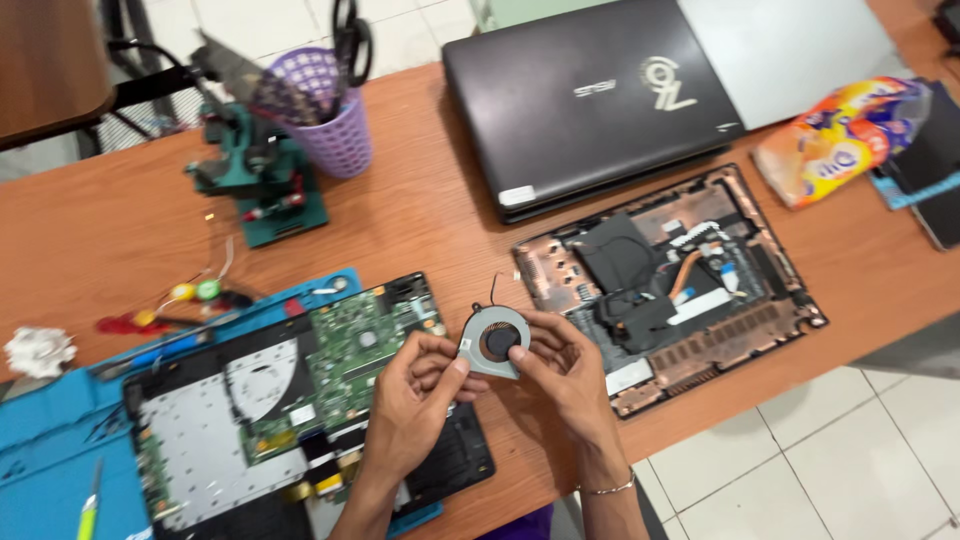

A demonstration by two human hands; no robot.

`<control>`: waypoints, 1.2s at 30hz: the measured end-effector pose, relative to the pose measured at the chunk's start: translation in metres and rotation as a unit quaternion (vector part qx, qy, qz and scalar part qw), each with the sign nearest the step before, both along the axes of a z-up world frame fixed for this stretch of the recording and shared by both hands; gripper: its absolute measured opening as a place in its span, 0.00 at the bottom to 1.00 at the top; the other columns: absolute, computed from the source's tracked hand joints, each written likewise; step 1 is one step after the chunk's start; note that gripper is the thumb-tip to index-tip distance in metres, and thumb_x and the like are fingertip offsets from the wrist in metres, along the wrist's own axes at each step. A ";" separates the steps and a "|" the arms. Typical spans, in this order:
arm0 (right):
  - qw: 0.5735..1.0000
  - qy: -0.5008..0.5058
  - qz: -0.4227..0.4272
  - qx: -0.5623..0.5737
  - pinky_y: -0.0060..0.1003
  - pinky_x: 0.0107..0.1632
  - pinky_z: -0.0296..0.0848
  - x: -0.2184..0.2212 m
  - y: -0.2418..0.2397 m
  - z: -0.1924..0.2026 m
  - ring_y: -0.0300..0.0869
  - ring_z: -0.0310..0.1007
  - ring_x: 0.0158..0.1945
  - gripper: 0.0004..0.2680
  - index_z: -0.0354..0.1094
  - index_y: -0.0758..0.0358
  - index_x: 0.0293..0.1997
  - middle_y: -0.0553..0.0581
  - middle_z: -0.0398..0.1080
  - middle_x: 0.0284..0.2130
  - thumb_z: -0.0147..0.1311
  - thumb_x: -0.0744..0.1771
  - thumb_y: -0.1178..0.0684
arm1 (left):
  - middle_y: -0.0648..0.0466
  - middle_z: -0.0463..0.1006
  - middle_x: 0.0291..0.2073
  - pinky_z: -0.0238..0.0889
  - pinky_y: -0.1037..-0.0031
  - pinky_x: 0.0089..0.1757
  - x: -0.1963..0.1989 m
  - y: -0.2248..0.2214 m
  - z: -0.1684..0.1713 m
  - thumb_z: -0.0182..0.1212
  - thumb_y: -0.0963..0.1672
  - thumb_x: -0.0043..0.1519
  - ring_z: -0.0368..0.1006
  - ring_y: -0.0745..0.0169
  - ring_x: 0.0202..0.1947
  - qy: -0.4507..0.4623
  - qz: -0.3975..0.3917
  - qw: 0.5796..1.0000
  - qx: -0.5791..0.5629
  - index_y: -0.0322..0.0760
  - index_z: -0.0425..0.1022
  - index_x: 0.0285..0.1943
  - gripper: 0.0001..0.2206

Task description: The person disassembles a laptop on a work surface, removing the cooling fan and using a screwdriver to unscrew components from the internal motherboard.

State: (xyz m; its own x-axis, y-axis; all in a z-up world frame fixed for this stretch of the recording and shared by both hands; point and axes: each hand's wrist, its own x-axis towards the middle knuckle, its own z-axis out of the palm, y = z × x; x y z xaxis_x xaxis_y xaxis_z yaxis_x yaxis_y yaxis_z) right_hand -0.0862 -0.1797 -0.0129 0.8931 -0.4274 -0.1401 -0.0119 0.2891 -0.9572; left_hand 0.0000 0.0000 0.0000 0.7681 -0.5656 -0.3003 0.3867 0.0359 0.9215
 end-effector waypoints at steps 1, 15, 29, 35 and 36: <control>1.000 0.007 -0.018 0.004 0.33 0.55 0.76 -0.005 -0.005 0.000 0.40 0.77 0.51 0.17 0.67 0.73 0.58 0.60 0.77 0.47 0.61 0.63 0.64 | 0.44 0.84 0.37 0.80 0.72 0.38 -0.001 -0.007 0.000 0.58 0.39 0.64 0.84 0.58 0.36 -0.022 -0.002 1.000 0.013 0.24 0.71 0.49 0.09; 0.964 0.001 -0.217 -0.153 0.28 0.49 0.73 -0.069 -0.100 -0.002 0.37 0.74 0.46 0.08 0.78 0.71 0.49 0.57 0.75 0.44 0.59 0.67 0.62 | 0.42 0.87 0.37 0.79 0.74 0.38 -0.034 -0.131 0.019 0.61 0.40 0.62 0.86 0.59 0.37 -0.016 -0.101 0.988 0.115 0.27 0.75 0.54 0.12; 0.982 0.083 -0.007 -0.171 0.39 0.59 0.77 -0.054 -0.225 0.020 0.46 0.76 0.59 0.15 0.72 0.68 0.57 0.62 0.76 0.54 0.49 0.69 0.49 | 0.45 0.74 0.56 0.78 0.71 0.40 -0.033 -0.189 0.031 0.57 0.40 0.60 0.78 0.60 0.50 0.003 -0.181 0.978 0.105 0.30 0.61 0.74 0.29; 0.987 0.047 0.136 -0.070 0.47 0.62 0.76 -0.039 -0.268 0.014 0.53 0.73 0.63 0.25 0.64 0.73 0.64 0.69 0.72 0.58 0.33 0.72 0.37 | 0.44 0.72 0.60 0.78 0.70 0.38 -0.026 -0.191 0.023 0.56 0.41 0.61 0.79 0.58 0.49 0.036 -0.180 0.978 0.095 0.31 0.56 0.76 0.31; 0.987 0.048 0.141 -0.067 0.48 0.61 0.77 -0.037 -0.271 0.014 0.54 0.74 0.63 0.26 0.64 0.74 0.63 0.70 0.72 0.58 0.32 0.72 0.37 | 0.44 0.71 0.61 0.78 0.70 0.37 -0.025 -0.191 0.023 0.56 0.41 0.61 0.79 0.58 0.49 0.043 -0.176 0.979 0.095 0.31 0.55 0.76 0.31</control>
State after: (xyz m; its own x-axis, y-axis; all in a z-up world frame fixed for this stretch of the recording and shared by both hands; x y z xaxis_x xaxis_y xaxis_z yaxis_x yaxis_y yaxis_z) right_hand -0.1235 -0.4508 0.0013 0.9646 -0.1835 -0.1892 -0.1663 0.1329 -0.9771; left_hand -0.0254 -0.1914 0.0228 0.5025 -0.7186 -0.4807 0.4198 -0.2832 0.8623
